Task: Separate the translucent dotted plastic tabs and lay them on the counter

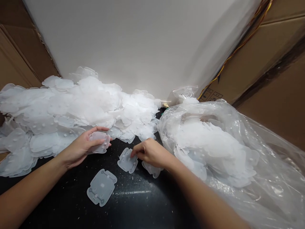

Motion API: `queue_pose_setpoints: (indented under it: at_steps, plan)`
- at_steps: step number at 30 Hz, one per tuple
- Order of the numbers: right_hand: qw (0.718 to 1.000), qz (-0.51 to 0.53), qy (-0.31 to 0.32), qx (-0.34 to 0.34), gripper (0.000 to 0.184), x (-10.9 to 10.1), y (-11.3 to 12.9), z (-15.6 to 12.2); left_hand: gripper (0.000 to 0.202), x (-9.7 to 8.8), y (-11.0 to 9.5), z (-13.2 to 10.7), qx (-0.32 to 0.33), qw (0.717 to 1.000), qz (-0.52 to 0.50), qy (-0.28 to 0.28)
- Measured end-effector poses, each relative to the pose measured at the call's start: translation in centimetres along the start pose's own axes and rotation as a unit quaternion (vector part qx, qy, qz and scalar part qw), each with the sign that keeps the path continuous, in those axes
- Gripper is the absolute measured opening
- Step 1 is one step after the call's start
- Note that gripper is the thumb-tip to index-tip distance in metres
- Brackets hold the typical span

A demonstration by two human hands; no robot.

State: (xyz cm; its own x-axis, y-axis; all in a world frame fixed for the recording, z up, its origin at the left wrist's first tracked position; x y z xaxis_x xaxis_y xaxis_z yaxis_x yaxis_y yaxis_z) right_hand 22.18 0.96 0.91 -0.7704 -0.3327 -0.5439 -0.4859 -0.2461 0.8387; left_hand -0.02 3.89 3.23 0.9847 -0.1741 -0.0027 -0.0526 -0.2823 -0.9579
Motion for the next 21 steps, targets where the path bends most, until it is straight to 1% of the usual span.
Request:
queue_pose_setpoints:
  at_steps: [1,3,5,7,11,15,17,21]
  plan:
    - [0.999,-0.037,-0.014,0.010,0.028,-0.5,-0.2,-0.1,0.055,-0.2,-0.1,0.1,0.004,1.000,0.001,-0.011]
    - [0.994,-0.075,-0.073,0.039,0.028,-1.5,-0.6,-0.1,0.057,-0.4,-0.1,0.2,0.006,1.000,-0.004,-0.028]
    - [0.986,-0.073,-0.133,0.069,0.020,-2.4,-1.0,0.0,0.059,-0.5,0.0,0.4,0.002,0.999,-0.013,-0.036]
    - [0.982,-0.046,-0.157,0.093,0.016,-3.0,-1.4,0.0,0.059,-0.5,0.3,0.6,-0.004,0.999,-0.017,-0.036]
    - [0.980,0.014,-0.157,0.126,0.028,-3.5,-1.9,-0.1,0.051,-0.5,0.7,0.9,-0.009,0.999,0.006,-0.035]
    - [0.976,0.063,-0.154,0.140,0.033,-3.7,-1.8,-0.4,0.044,-0.3,0.6,0.9,0.003,0.999,0.024,-0.039]
    - [0.976,0.066,-0.155,0.135,0.033,-3.6,-1.9,-0.3,0.044,-0.2,0.6,0.9,0.007,0.999,0.032,-0.041]
    - [0.981,0.046,-0.140,0.129,0.032,-3.3,-2.0,-0.1,0.044,-0.2,0.9,0.9,-0.006,0.999,0.027,-0.018]
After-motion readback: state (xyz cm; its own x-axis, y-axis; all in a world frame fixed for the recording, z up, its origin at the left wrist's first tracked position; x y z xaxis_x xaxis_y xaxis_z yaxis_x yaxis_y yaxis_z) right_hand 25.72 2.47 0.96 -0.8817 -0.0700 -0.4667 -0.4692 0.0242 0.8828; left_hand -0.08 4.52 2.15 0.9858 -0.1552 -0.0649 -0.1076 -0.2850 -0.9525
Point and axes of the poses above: each hand's wrist, its own z-axis towards the middle knuckle, its own x-axis out of the palm, y = z × x, the point moved 4 cm from there along z, towards the middle knuckle, and after that the axes turned 7 degrees about -y, right-handed, at the moved point
